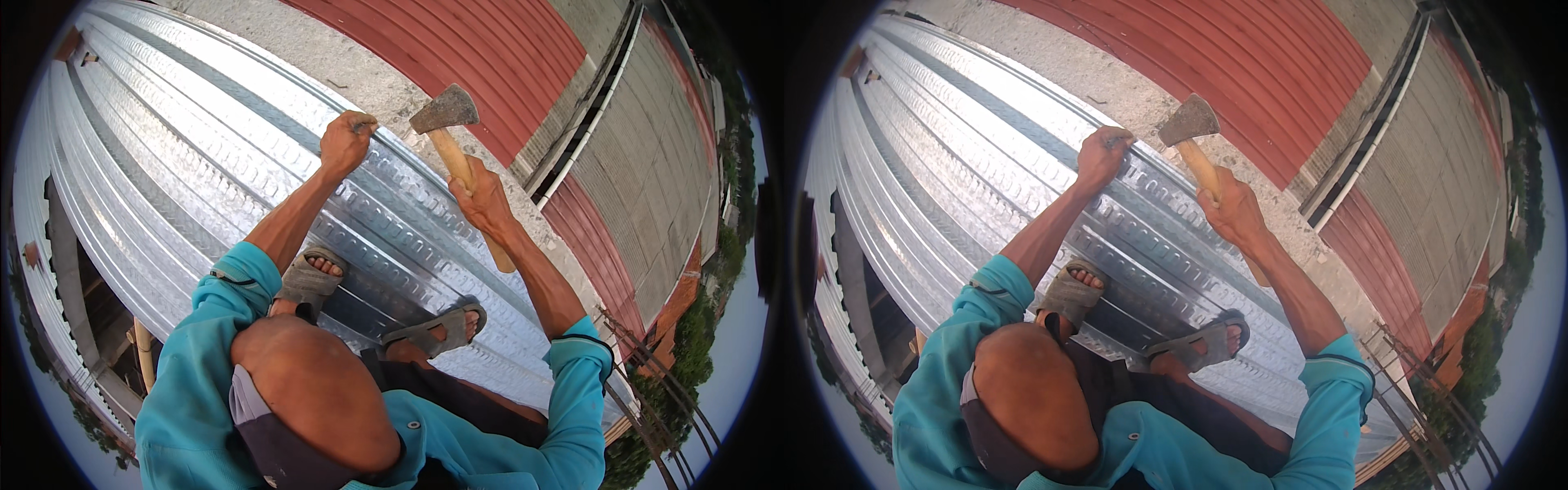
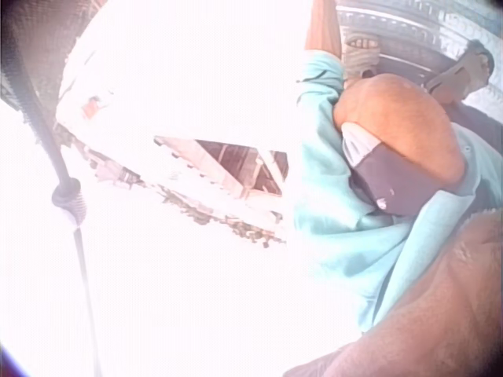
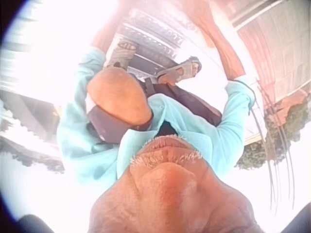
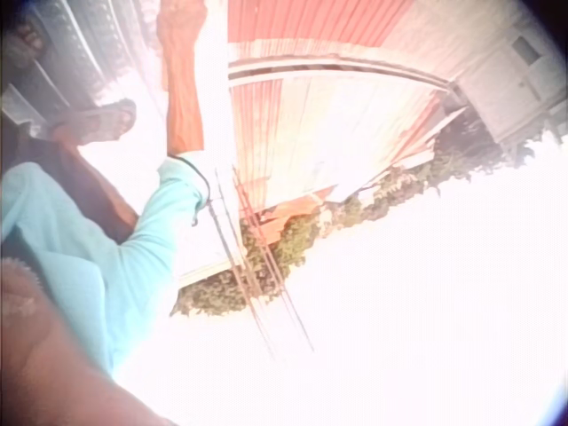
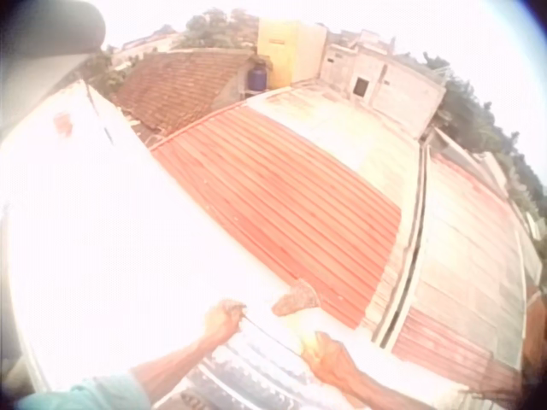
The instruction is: The person secures a corrugated metal roof sheet to the roof structure using a hammer and nails. They repeatedly pick nails from a bucket, position them on the sheet, and hammer them in while walking along the roof surface.
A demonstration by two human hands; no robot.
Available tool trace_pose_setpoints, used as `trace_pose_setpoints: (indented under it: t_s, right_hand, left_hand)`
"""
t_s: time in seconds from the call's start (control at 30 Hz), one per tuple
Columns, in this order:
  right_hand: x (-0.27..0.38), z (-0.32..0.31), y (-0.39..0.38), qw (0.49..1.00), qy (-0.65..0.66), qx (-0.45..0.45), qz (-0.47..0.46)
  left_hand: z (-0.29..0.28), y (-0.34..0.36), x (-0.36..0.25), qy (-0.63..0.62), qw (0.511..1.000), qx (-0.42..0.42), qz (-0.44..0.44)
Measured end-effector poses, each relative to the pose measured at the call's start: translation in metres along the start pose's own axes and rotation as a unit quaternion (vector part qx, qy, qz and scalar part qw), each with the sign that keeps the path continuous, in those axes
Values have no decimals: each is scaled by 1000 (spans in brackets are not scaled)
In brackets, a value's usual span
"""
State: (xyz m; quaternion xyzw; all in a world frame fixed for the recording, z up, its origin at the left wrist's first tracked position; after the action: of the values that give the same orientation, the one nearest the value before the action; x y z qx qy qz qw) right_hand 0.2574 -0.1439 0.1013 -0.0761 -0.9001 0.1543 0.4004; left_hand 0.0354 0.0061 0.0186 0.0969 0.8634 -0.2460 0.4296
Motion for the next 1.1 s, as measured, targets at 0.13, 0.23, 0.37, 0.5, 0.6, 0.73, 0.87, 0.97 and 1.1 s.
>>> trace_pose_setpoints:
  t_s: [0.13, 0.23, 0.37, 0.5, 0.6, 0.73, 0.87, 0.97, 1.1]
  right_hand:
    - [25, -1, 1, 996, -46, -1, -80]
    - [16, 20, 18, 984, -140, 34, -107]
    - [20, 39, 32, 974, -193, 53, -103]
    - [30, 38, 26, 970, -199, 16, -136]
    - [17, 51, 39, 966, -220, 67, -118]
    - [7, 55, 38, 958, -254, 72, -114]
    - [19, 33, 29, 964, -217, 25, -153]
    - [7, 20, 38, 959, -225, 28, -173]
    - [-29, 11, 48, 963, -236, 98, -88]
  left_hand:
    - [0, -4, -2, 29, 999, -4, 31]
    - [1, 0, 2, -3, 1000, 29, -6]
    - [-2, 0, 7, 24, 999, 13, 27]
    - [0, 1, -6, 48, 998, 23, -28]
    - [1, 6, 16, 53, 999, 9, -10]
    - [1, 7, 19, 69, 997, 9, -20]
    - [-7, 4, -1, 49, 997, 40, 39]
    - [-29, 15, 15, 49, 993, -16, 104]
    - [-61, 55, -10, 202, 969, -95, 109]
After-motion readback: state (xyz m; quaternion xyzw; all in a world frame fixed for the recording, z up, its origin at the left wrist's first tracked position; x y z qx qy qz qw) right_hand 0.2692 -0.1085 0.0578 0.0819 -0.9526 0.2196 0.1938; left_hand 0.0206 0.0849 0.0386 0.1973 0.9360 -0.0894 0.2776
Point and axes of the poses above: each hand's wrist, its own y-axis towards the middle knuckle, its own z-axis out of the palm, x = y × z, the point moved 5 cm from there along y, towards the middle knuckle, and after that the axes turned 9 degrees about x, right-handed, at the moved point
